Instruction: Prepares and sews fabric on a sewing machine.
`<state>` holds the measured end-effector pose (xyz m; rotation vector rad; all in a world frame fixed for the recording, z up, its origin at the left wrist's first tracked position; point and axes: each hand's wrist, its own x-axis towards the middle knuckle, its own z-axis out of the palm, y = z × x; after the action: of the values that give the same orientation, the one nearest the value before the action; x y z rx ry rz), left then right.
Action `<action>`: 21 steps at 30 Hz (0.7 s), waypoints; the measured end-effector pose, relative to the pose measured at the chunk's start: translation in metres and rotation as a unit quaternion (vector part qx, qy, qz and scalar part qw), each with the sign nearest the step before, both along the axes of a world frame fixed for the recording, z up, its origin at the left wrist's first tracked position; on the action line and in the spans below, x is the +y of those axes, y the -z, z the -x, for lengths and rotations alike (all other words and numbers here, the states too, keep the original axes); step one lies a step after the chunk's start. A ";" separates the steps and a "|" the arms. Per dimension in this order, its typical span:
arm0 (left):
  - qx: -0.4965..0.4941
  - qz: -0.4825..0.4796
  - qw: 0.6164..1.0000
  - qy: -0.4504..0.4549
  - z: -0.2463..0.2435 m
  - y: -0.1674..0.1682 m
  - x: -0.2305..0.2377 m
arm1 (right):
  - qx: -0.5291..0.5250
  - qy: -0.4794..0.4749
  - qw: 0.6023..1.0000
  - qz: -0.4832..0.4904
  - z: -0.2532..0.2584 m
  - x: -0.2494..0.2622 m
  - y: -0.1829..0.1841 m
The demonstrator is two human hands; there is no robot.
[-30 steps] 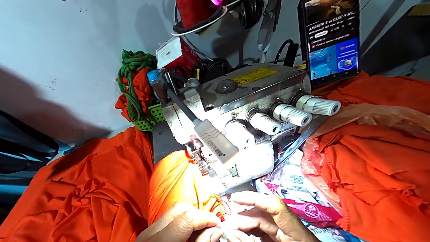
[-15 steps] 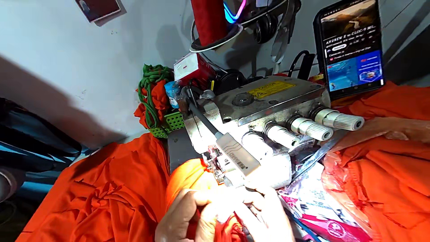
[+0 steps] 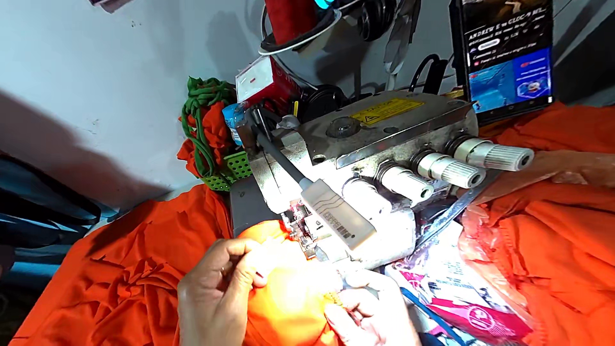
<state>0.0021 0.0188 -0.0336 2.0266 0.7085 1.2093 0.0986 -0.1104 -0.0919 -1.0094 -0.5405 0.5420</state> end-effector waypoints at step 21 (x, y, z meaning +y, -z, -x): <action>0.204 -0.115 0.971 -0.049 -0.018 -0.005 -0.019 | -0.251 0.009 0.968 0.019 -0.014 -0.010 0.012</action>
<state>0.0199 -0.0003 -0.0282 2.4999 0.9049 0.9707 0.1127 -0.1202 -0.1042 -1.1930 -0.9701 0.2762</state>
